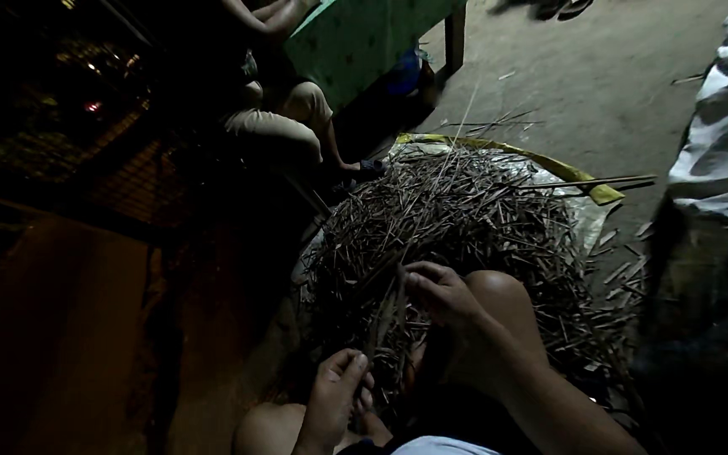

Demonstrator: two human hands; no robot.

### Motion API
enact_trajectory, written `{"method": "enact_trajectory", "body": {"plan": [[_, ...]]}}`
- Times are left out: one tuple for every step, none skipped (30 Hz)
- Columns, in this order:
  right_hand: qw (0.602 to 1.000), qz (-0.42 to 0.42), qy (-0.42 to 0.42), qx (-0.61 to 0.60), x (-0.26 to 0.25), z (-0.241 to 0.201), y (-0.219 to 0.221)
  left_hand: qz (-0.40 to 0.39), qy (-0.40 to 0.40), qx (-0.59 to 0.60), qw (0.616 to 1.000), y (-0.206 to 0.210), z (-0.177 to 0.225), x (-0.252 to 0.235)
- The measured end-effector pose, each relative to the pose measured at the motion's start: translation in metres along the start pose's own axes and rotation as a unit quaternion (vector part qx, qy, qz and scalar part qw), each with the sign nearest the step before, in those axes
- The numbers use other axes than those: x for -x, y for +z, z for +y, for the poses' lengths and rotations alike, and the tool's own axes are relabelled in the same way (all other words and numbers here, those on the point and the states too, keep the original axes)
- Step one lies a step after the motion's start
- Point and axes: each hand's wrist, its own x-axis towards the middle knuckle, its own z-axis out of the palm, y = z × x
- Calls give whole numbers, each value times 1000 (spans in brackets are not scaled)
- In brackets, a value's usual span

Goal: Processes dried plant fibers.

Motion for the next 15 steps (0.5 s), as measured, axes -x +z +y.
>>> {"method": "enact_trajectory", "body": {"plan": [[999, 40, -3, -14, -1, -1, 0, 5, 4, -8, 1000, 0, -2, 0], [998, 59, -6, -21, -2, -2, -2, 11, 8, -15, 1000, 0, -4, -1], [998, 55, -7, -24, -2, -2, -3, 18, 8, -21, 1000, -1, -6, -1], [999, 29, -2, -14, -1, -3, -3, 24, 11, -26, 999, -1, -7, -1], [1000, -11, 12, 6, 1, -4, -2, 28, 14, -33, 999, 0, -8, -2], [998, -55, 28, 26, 4, -3, 2, 33, 18, -38, 999, 0, -9, -3], [993, -101, 47, 43, 7, -2, 6, 36, 24, -44, 998, 1, -10, -3], [986, -143, 62, 58, 9, 1, 12, 38, 34, -51, 997, 2, -10, -4], [979, -175, 71, 71, 12, 4, 18, 42, 44, -60, 996, 3, -11, -4], [975, -197, 77, 75, 13, 7, 22, 48, 51, -68, 995, 5, -11, -4], [973, -207, 75, 76, 13, 9, 25, 56, 57, -81, 994, 6, -10, -3], [974, -204, 71, 75, 13, 9, 25, 63, 61, -94, 992, 6, -9, -2], [977, -189, 64, 68, 11, 8, 24, 67, 64, -106, 990, 5, -9, 0], [983, -167, 55, 60, 10, 8, 20, 67, 66, -111, 989, 3, -9, 2], [988, -137, 47, 45, 8, 7, 16, 64, 68, -114, 989, 1, -10, 4]]}}
